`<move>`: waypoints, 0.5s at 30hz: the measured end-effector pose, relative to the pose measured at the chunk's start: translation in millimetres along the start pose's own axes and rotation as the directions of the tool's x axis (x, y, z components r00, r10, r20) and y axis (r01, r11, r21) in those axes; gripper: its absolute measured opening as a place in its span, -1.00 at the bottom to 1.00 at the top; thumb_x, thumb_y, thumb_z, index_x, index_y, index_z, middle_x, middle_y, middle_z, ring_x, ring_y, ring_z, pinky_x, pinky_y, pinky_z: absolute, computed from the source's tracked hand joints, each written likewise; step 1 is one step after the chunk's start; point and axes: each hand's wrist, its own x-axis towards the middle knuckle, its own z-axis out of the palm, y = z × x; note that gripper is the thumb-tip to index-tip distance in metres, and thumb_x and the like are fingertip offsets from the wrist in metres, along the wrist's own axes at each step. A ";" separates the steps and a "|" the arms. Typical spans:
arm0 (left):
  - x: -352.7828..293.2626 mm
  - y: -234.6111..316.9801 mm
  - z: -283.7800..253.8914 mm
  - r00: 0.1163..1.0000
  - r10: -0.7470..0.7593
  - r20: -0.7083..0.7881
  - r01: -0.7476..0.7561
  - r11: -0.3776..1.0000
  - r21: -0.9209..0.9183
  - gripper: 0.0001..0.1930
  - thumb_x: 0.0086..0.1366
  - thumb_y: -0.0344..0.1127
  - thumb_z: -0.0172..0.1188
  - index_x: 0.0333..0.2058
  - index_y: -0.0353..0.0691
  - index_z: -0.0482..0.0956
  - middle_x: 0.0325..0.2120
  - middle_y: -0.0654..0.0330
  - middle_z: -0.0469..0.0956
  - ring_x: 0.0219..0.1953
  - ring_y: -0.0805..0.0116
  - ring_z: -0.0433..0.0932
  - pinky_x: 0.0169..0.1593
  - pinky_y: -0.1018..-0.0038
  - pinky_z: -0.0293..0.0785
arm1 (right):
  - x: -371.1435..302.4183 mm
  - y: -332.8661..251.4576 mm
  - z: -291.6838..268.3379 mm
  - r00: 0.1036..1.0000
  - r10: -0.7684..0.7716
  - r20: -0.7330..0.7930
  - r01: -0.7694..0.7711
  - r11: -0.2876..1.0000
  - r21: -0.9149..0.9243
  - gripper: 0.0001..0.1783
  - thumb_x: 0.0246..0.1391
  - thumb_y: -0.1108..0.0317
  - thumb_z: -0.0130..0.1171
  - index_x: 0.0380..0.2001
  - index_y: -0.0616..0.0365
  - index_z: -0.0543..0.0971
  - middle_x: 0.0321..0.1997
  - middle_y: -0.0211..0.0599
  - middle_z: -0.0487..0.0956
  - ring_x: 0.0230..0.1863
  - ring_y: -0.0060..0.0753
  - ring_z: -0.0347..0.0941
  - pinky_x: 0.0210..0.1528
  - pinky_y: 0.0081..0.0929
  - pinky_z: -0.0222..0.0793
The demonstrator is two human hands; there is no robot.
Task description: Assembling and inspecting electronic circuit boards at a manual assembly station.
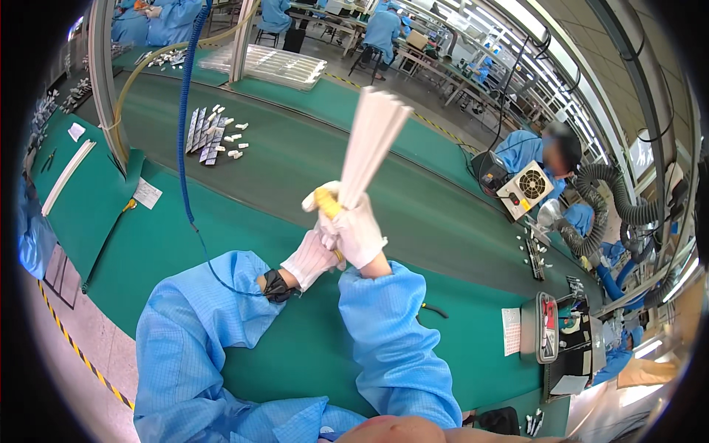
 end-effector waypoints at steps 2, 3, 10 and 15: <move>-2.7 16.2 -0.9 0.949 0.194 -0.248 -0.185 0.981 0.061 -0.80 0.01 -0.34 0.21 -0.35 -0.23 0.49 -0.53 0.08 0.51 -0.43 0.03 0.52 -0.32 0.27 0.49 | -6.5 -14.3 -8.3 0.991 0.000 -0.134 0.010 0.998 0.070 -0.68 0.18 0.17 0.12 -0.44 0.26 0.52 -0.79 -0.58 0.26 -0.77 -0.72 0.12 -0.60 -0.65 0.21; -2.6 18.4 -2.0 0.948 0.199 -0.249 -0.191 0.980 0.056 -0.80 0.01 -0.34 0.21 -0.35 -0.23 0.49 -0.53 0.08 0.51 -0.43 0.03 0.52 -0.32 0.27 0.49 | -8.3 -17.5 -10.2 0.990 -0.001 -0.138 0.010 0.998 0.063 -0.68 0.18 0.17 0.12 -0.44 0.26 0.52 -0.79 -0.58 0.26 -0.77 -0.72 0.12 -0.60 -0.65 0.21; 12.2 3.5 -2.9 0.957 -0.201 -0.209 -0.006 0.708 -0.706 -0.69 0.03 -0.40 0.18 -0.20 -0.27 0.42 -0.31 0.05 0.50 -0.35 0.06 0.52 -0.24 0.23 0.48 | -1.4 -1.8 -7.2 0.992 -0.122 -0.011 0.112 0.938 -0.328 -0.53 -0.11 0.34 0.30 -0.05 0.03 0.49 -0.56 -0.33 0.52 -0.52 -0.40 0.50 -0.40 -0.41 0.42; 31.2 -9.8 -9.8 0.816 0.029 -0.578 -0.276 0.898 -0.344 -0.55 0.12 -0.34 0.20 0.00 -0.24 0.33 -0.23 0.17 0.44 -0.14 0.27 0.45 -0.08 0.35 0.42 | 10.7 22.4 -11.2 0.972 -0.229 -0.052 0.198 0.918 -0.345 -0.74 -0.09 0.45 0.21 -0.24 0.15 0.52 -0.46 -0.37 0.56 -0.43 -0.46 0.52 -0.37 -0.49 0.44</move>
